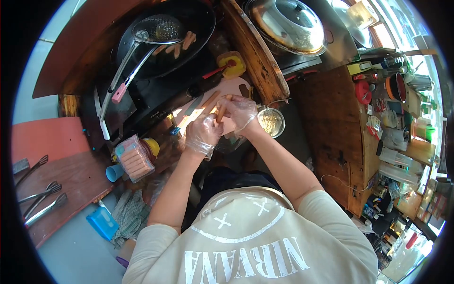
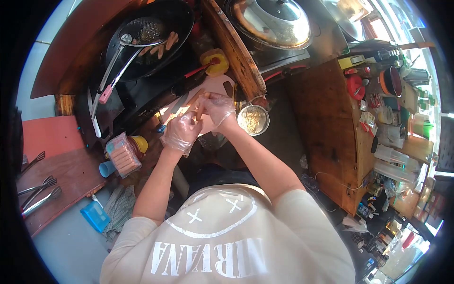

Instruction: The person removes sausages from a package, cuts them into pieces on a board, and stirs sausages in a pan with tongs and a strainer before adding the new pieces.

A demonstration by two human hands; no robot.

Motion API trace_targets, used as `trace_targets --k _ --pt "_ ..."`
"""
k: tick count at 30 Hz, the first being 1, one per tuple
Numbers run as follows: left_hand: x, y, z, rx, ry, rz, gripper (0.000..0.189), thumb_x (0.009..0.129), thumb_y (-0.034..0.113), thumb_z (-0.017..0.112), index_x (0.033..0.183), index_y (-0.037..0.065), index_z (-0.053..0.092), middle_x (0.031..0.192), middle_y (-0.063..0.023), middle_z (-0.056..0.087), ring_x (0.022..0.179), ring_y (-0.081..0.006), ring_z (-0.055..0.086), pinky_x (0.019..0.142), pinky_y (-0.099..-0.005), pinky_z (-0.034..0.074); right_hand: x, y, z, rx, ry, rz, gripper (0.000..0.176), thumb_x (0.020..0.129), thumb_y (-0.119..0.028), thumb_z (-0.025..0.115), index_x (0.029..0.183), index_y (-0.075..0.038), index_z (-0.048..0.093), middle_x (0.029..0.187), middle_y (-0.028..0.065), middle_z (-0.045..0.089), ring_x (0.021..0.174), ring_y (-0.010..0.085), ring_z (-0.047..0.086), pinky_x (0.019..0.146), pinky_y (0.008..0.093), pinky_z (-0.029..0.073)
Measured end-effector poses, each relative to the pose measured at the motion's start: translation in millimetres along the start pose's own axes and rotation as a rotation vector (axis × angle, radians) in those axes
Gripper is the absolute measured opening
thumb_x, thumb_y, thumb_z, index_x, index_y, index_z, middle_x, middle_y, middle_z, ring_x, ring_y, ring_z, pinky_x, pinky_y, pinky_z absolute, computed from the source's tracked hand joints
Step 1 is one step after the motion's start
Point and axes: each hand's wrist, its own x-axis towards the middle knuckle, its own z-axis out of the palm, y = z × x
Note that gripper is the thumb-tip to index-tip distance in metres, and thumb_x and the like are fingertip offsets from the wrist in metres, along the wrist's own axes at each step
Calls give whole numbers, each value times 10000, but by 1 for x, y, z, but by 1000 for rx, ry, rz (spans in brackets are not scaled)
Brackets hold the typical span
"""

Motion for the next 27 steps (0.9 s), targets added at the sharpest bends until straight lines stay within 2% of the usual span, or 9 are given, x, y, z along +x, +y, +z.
trace_targets --k 2,3,7,10,12,15,19,25,27 --pt "-5 3 -7 -113 -6 51 226 843 218 687 945 19 720 763 -200 688 717 -373 678 681 -435 546 -2 -12 -3 74 -10 -8 137 918 -102 668 962 25 640 857 84 675 783 176 669 812 306 564" --pt "-6 9 -14 -103 -42 56 221 868 168 670 1003 -2 712 820 -208 694 745 -378 674 699 -432 540 -3 -18 -5 153 -18 -13 132 920 -95 671 966 25 638 874 88 673 800 193 675 819 326 571" --pt "-7 19 -19 -125 27 148 186 863 102 664 1000 -16 708 832 -204 698 725 -374 672 682 -429 539 -12 -41 -4 188 -82 -25 146 928 -98 670 980 33 634 912 95 676 827 208 679 817 339 572" --pt "-7 29 -25 -61 91 220 180 847 56 665 1003 -25 702 818 -197 696 700 -355 674 651 -419 542 -17 -54 -3 184 -94 -35 148 922 -100 679 982 29 640 909 97 678 825 205 681 808 339 576" --pt "-5 32 -27 16 168 374 140 845 82 646 958 6 676 655 -152 604 568 -321 633 516 -412 522 -18 -59 -3 76 -102 -77 147 915 -104 686 968 28 650 907 96 676 826 198 681 799 343 580" --pt "-8 41 -26 122 164 398 187 810 63 686 981 -14 685 711 -155 654 600 -305 657 555 -396 539 -25 -68 -3 -17 -103 -92 156 902 -104 701 961 35 661 903 92 675 826 180 679 769 334 589" --pt "-7 57 -34 145 114 392 168 797 77 697 938 -14 686 696 -148 642 576 -296 647 529 -385 533 -34 -73 -5 -59 -65 -68 171 891 -94 709 975 48 666 896 85 674 823 169 676 748 321 592" --pt "-2 60 -33 -43 90 302 87 754 56 695 824 8 709 657 -147 641 581 -310 637 567 -405 523 -38 -76 -17 -108 -89 -8 208 892 -93 711 1030 53 659 954 115 687 848 198 689 766 333 594" --pt "-2 58 -34 -143 82 262 79 751 45 673 812 18 714 654 -156 646 581 -301 636 590 -401 516 -38 -75 -25 -10 -176 78 251 891 -97 717 1073 57 640 985 133 691 868 217 694 787 348 593"
